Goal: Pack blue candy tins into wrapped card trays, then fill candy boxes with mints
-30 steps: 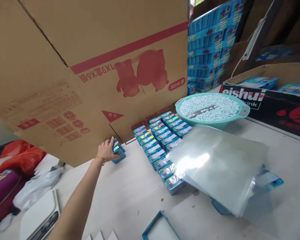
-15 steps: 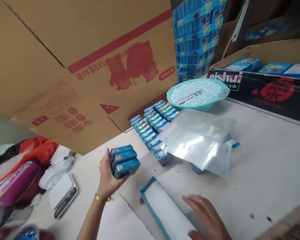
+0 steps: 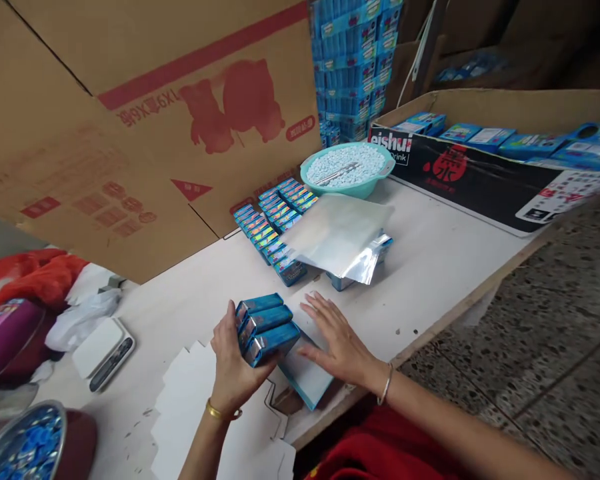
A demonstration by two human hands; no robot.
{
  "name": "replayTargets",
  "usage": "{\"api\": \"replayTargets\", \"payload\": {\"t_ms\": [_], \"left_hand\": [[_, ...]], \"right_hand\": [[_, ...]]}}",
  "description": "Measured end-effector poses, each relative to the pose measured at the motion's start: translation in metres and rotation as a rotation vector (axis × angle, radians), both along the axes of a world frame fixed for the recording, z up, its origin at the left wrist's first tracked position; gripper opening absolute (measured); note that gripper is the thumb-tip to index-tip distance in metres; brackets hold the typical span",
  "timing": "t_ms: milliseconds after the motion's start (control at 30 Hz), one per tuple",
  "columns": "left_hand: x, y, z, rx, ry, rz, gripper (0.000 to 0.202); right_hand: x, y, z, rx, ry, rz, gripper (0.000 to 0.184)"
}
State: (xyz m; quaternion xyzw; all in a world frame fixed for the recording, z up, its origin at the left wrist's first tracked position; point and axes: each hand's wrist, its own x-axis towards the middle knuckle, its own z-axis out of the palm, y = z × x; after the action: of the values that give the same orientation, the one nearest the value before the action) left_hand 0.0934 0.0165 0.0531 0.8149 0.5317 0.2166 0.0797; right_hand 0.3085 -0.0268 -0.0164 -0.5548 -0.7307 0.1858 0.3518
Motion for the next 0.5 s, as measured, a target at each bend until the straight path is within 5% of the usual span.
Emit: {"api": "replayTargets", "payload": {"t_ms": [167, 333, 500], "left_hand": [[0.018, -0.002, 0.003, -0.099, 0.120, 0.054, 0.111], [0.035, 0.004, 0.015, -0.230, 0.438, 0.076, 0.097], [0.046, 0.020, 0.006, -0.210, 0.605, 0.091, 0.097]], "right_hand": [[-0.002, -0.016, -0.053, -0.210, 0.025, -0.004, 0.074], [-0.026, -0.020, -0.048, -0.222, 0.054, 0.041, 0.076], [-0.034, -0.023, -0.041, -0.204, 0.071, 0.033, 0.076]]}}
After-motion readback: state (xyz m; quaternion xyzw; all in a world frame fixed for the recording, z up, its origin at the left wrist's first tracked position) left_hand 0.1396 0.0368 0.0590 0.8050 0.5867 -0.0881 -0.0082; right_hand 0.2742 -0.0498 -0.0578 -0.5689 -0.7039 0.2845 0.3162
